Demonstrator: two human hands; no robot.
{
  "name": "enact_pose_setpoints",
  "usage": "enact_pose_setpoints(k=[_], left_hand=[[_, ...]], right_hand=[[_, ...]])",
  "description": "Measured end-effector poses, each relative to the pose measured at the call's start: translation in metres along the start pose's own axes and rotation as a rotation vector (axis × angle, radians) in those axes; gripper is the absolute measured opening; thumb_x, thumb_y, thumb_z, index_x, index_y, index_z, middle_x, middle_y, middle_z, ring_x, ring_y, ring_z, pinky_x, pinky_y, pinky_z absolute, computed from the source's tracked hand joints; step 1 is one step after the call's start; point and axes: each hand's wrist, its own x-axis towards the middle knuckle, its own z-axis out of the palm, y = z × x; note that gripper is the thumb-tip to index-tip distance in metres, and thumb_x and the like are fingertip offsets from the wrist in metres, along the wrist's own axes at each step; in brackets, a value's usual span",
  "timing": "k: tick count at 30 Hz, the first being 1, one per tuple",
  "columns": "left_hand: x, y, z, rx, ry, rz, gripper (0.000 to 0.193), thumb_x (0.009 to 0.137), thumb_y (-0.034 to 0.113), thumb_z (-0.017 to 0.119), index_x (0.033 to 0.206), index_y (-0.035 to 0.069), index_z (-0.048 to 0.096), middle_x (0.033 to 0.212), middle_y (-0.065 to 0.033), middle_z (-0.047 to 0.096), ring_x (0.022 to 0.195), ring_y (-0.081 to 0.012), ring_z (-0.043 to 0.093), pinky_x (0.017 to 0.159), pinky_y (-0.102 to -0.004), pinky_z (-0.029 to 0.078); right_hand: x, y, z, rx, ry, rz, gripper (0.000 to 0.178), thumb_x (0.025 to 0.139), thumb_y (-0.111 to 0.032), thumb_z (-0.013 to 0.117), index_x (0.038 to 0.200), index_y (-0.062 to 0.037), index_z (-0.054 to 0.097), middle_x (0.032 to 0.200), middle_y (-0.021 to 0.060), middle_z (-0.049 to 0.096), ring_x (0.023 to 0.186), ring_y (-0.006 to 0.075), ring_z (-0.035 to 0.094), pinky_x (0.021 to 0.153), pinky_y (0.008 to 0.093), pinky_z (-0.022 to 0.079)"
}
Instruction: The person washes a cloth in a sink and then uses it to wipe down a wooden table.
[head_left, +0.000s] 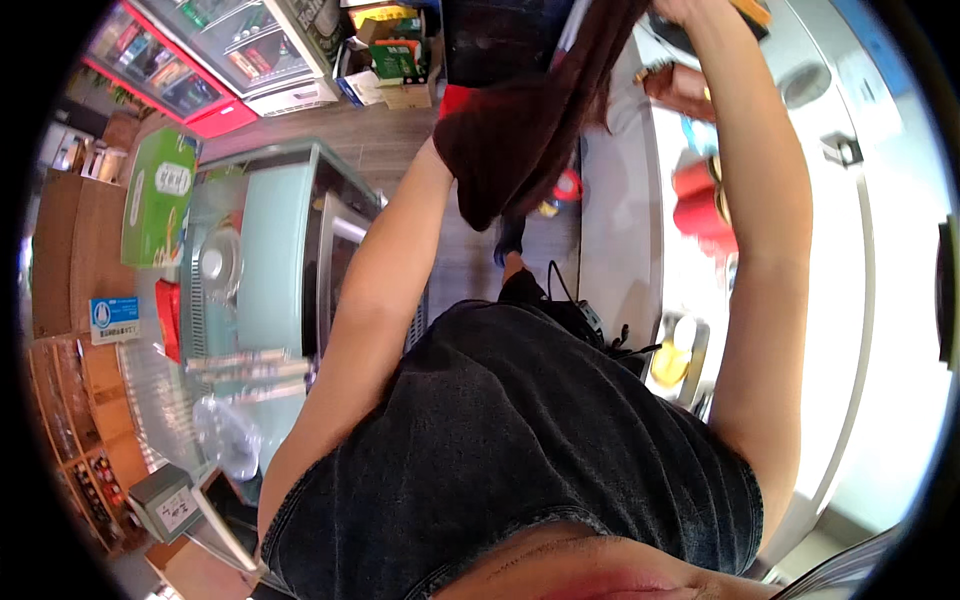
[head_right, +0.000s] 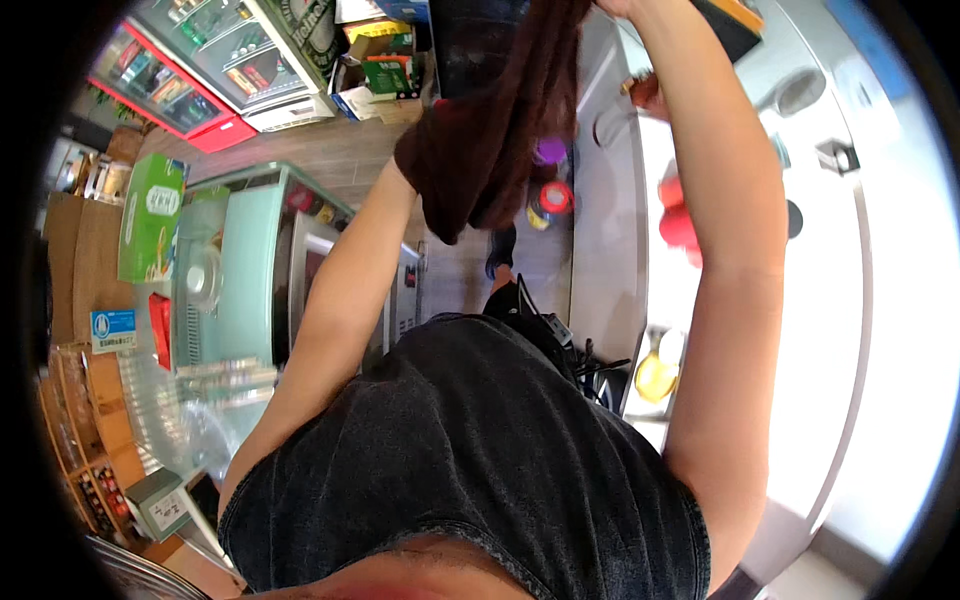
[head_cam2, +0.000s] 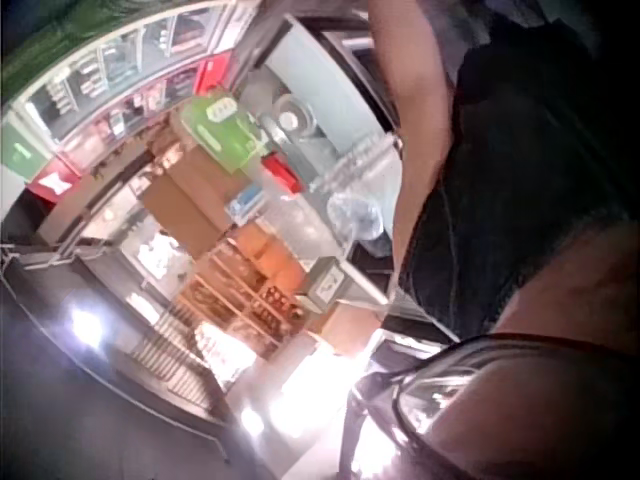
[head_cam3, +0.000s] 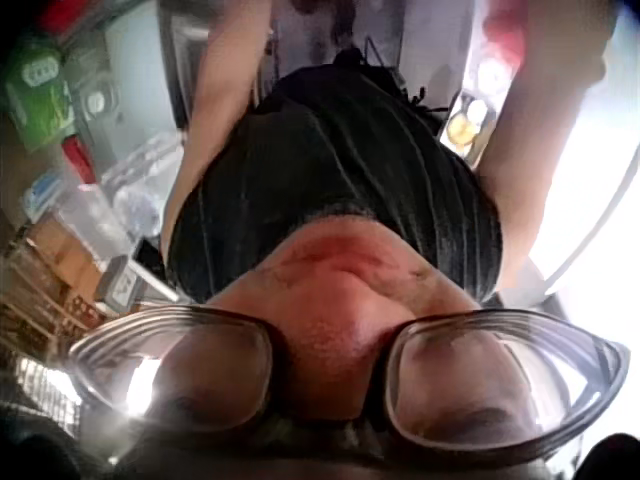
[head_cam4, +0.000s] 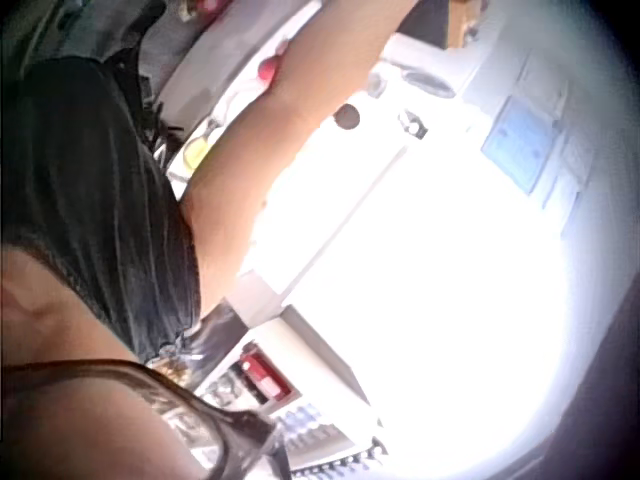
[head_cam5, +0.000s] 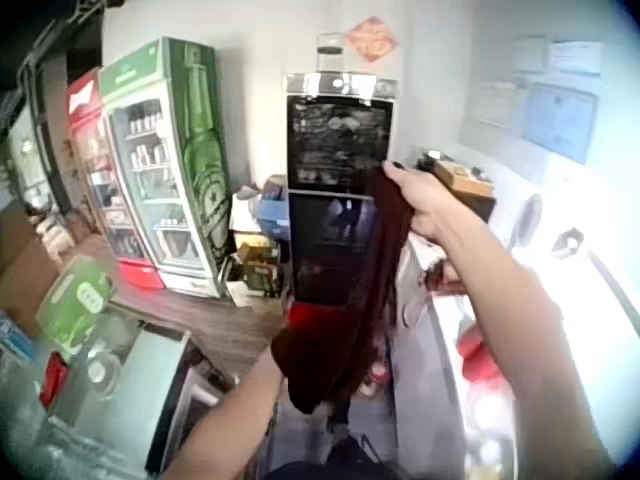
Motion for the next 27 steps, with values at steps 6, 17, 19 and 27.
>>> enact_pose_setpoints(k=[6,17,19,27], left_hand=[[0.154,0.062,-0.091,0.511,0.069,0.216,0.049,0.096,0.038,0.053,0.138,0.012,0.056,0.141,-0.0116,0.056,0.13,-0.0274,0.053,0.111,-0.0409,0.04],[0.289,0.167,-0.236,1.274,0.117,0.425,0.042,0.094,0.03,0.059,0.133,0.016,0.06,0.136,-0.0087,0.058,0.128,-0.0239,0.053,0.108,-0.0386,0.041],[0.299,0.196,-0.263,1.592,0.084,0.473,0.041,0.093,0.029,0.06,0.132,0.016,0.06,0.136,-0.0082,0.059,0.127,-0.0233,0.053,0.108,-0.0382,0.041],[0.3,0.33,-0.375,1.54,0.306,0.555,0.049,0.09,0.028,0.066,0.138,0.016,0.059,0.144,-0.0071,0.055,0.136,-0.0214,0.048,0.116,-0.0345,0.034]], right_hand=[[0.159,0.167,-0.067,0.219,-0.097,0.13,0.067,0.096,-0.068,0.05,0.12,-0.0063,0.061,0.098,0.0094,0.07,0.095,0.0265,0.065,0.09,0.0437,0.051],[0.349,0.276,0.006,0.271,-0.612,0.731,0.052,0.097,-0.061,0.057,0.111,-0.0114,0.065,0.097,0.0058,0.072,0.098,0.0242,0.068,0.099,0.0453,0.051],[0.383,0.273,0.031,0.266,-0.644,0.75,0.046,0.098,-0.056,0.061,0.115,-0.0141,0.064,0.109,0.0079,0.069,0.099,0.0249,0.065,0.099,0.0464,0.05],[0.506,0.35,0.18,0.008,-0.562,0.705,0.066,0.092,-0.069,0.06,0.131,-0.0167,0.055,0.102,-0.0021,0.061,0.096,0.0132,0.056,0.087,0.0322,0.044]])
